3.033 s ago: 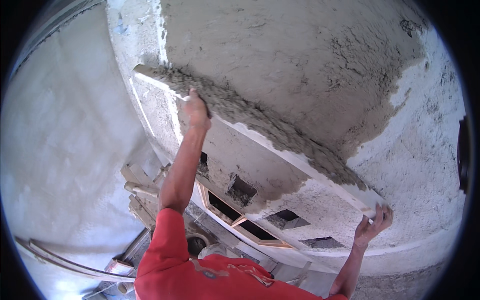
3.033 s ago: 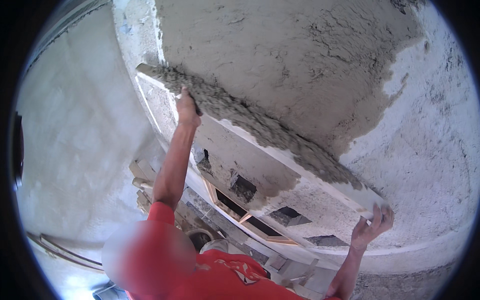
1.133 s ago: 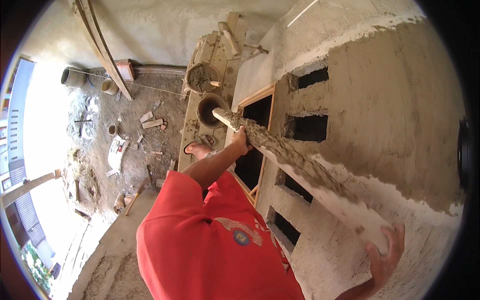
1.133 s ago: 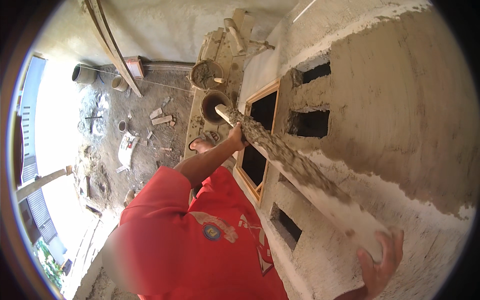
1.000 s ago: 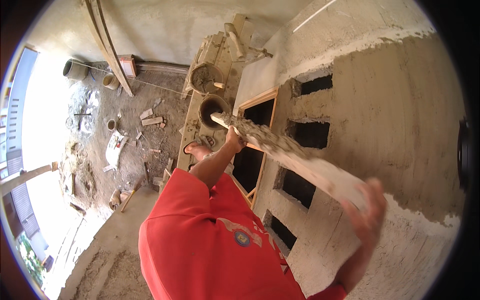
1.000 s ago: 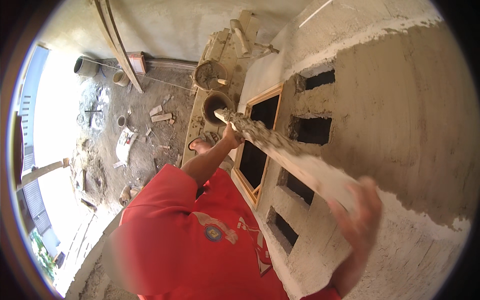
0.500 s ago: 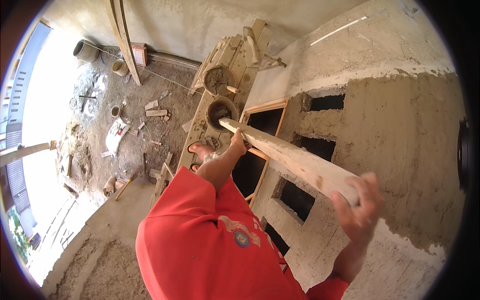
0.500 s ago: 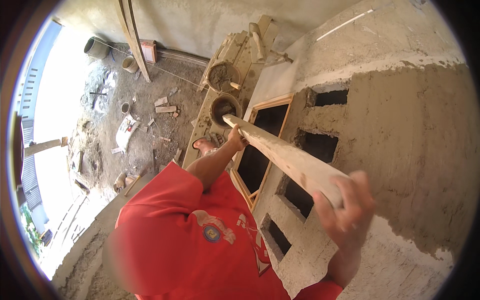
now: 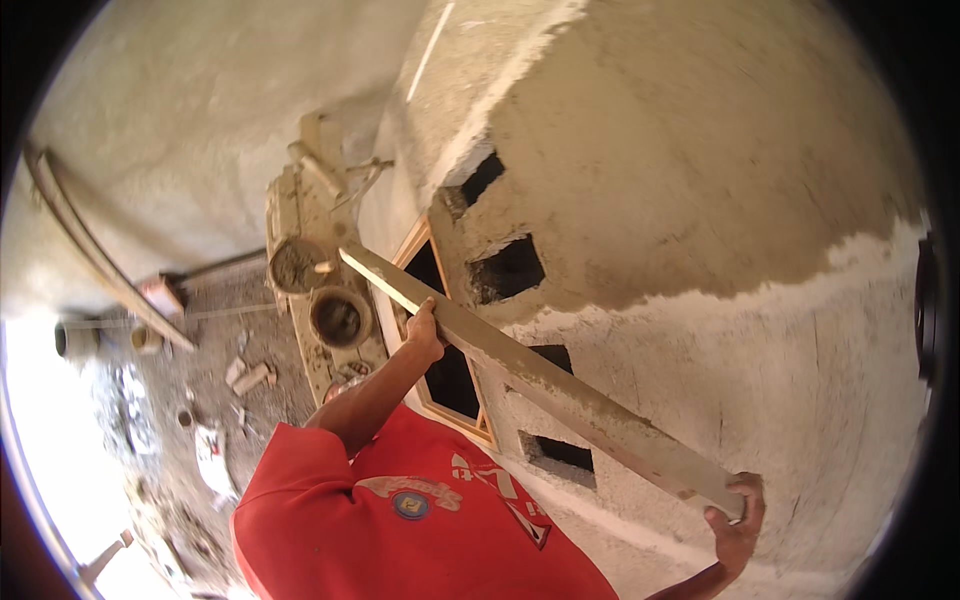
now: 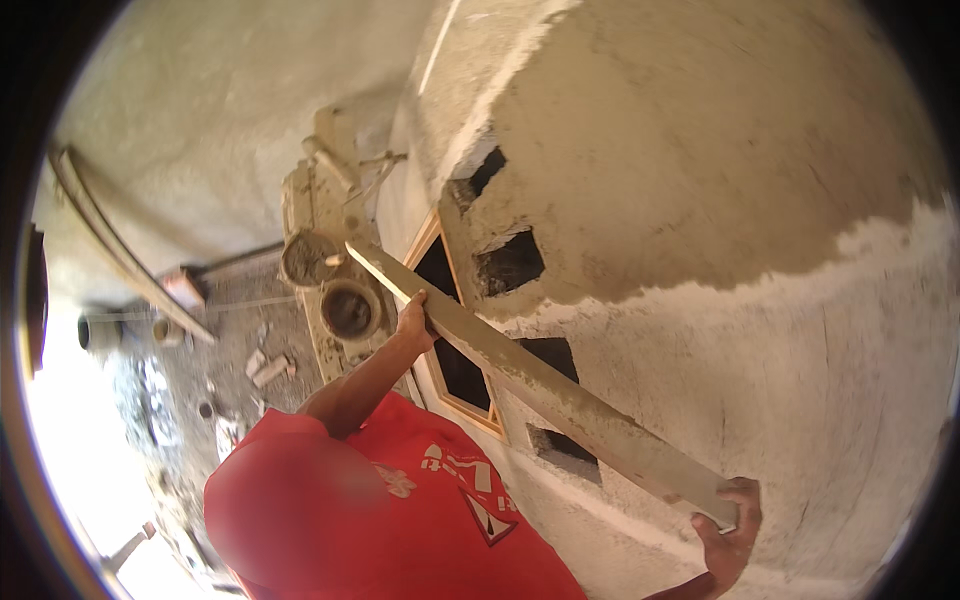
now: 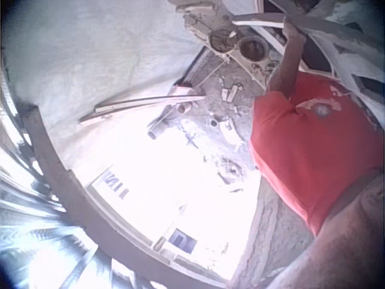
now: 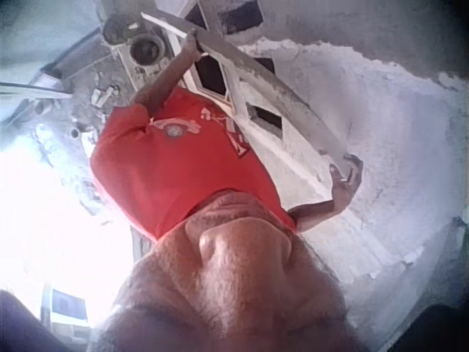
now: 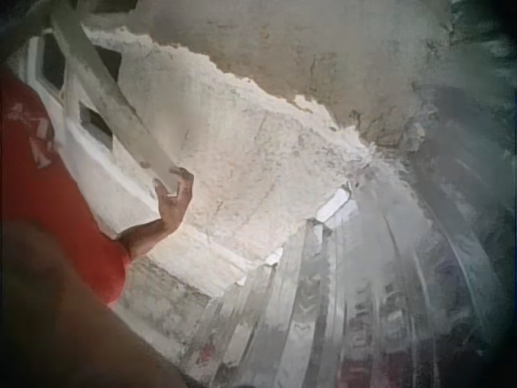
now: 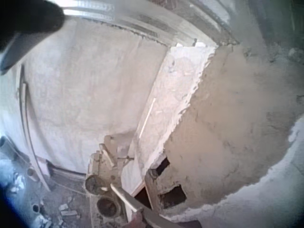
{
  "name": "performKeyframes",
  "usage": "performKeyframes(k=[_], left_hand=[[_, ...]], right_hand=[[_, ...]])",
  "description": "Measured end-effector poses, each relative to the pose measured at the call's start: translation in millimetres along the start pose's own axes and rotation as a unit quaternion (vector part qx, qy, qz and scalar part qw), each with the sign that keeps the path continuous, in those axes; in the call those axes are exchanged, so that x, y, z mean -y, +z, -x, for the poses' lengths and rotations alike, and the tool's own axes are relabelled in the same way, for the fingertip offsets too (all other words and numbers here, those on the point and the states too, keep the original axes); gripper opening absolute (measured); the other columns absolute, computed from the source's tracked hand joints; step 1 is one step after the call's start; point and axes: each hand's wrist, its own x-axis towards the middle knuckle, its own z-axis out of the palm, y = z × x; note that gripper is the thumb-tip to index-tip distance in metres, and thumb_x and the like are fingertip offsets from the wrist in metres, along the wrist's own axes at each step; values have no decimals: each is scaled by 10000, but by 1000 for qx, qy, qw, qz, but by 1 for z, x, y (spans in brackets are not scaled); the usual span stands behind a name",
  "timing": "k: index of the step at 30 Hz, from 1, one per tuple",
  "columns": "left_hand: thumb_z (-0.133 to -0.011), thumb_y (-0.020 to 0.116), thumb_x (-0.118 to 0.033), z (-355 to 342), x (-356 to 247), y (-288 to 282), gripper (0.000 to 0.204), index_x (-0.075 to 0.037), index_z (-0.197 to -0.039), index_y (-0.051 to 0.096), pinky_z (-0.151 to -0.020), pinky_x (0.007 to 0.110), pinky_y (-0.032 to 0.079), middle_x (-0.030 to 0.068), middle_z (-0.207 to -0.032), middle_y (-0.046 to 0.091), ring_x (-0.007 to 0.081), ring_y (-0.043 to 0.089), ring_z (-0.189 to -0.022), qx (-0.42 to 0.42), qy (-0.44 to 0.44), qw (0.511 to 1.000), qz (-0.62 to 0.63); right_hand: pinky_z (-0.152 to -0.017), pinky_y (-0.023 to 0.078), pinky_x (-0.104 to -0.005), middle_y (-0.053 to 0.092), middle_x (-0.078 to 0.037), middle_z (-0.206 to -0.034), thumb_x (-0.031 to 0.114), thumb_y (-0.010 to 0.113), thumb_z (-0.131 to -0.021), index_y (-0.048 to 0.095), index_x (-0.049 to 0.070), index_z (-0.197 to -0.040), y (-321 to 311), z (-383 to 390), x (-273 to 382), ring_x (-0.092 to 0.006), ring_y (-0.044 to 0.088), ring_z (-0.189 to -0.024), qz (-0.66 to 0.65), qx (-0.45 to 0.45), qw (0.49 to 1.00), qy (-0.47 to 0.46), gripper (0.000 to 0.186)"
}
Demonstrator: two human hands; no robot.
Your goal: The person applies wet mortar to a wall opening using a trowel and then uses a wooden board to level the surface. They also scoop more mortar from a bucket.
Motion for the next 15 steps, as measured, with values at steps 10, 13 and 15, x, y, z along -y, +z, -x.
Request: performKeyframes(k=[10,13,15], left_hand=[[-878,639,-311,-55,16,143,538,19,-1232,405,-792,428,503,195,-1132,568,301,603,-943,-7,232,937,-261],[-875,652,-311,-47,26,186,544,35,-1222,416,-829,429,495,208,-1144,564,303,593,-983,43,265,932,-243],[-871,664,-313,-53,25,218,547,48,-1209,430,-844,426,489,215,-1137,567,310,585,-1013,74,268,926,-255]], right_hand=[[-949,369,-519,450,-169,-1154,108,797,-593,498,78,-1162,143,135,-135,-390,440,-1148,231,-111,965,46,643],[-945,355,-537,453,-178,-1164,34,755,-587,466,95,-1207,178,129,-143,-400,431,-1137,330,-136,931,73,687],[-944,339,-554,464,-183,-1156,61,727,-619,471,78,-1207,192,128,-160,-400,430,-1139,329,-143,930,82,641]])
